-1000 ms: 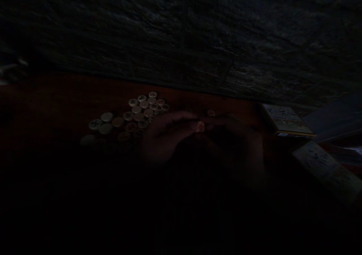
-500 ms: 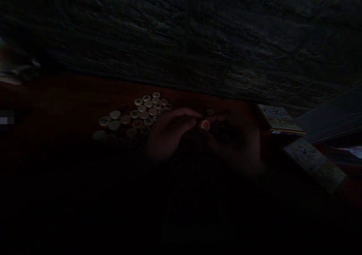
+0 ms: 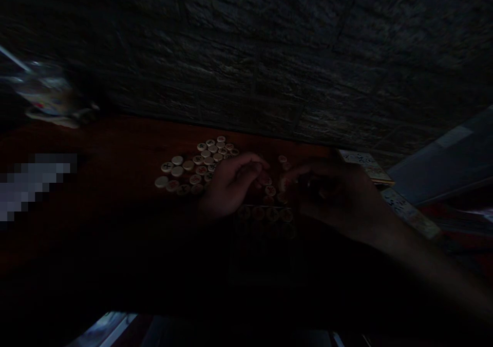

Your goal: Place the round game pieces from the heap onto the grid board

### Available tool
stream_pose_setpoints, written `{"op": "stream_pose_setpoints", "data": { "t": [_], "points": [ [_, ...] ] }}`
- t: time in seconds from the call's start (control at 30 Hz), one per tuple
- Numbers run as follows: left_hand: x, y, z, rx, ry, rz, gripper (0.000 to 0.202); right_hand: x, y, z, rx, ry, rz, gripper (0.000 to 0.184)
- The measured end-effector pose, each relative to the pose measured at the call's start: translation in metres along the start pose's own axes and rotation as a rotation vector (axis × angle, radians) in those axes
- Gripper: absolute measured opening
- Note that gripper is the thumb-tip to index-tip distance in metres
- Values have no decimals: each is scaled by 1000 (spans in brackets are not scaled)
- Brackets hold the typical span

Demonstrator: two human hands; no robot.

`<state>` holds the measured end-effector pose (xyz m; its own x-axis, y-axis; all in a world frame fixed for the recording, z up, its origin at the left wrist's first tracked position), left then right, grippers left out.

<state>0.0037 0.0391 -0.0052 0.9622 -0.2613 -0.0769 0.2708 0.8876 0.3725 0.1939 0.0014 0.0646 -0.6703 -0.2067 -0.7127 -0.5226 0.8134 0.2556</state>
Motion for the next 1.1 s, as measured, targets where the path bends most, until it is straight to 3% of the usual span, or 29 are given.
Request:
{"op": "stream_pose_setpoints", "data": {
  "t": [0.1,0.2,0.37,0.73,1.1],
  "points": [
    [0,-1,2,8,56,-18,20,3,-20,-4,21,-16,-109,26],
    [2,-3,6,15,113,-60,19,9,-36,-10,-47,-108,-175,36],
    [6,-7,12,15,251,-163,22,22,-46,-21,-133,-184,-286,38],
    [10,-13,22,42,298,-314,25,45,-52,-12,-190,-260,-384,33],
    [10,-14,23,62,292,-321,21,48,-61,-9,-232,-337,-404,25]
  ]
}}
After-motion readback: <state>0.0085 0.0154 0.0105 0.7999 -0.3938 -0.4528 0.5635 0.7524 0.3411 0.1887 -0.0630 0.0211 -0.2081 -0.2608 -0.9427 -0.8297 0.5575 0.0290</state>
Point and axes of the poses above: each hand's wrist, its own y-axis towards the middle knuckle, its own x-axis out of the palm, z = x × y, the point moved 4 cm from there along y, towards the middle knuckle, and after that the axes turned 4 degrees about -z, right-handed, at the moved point
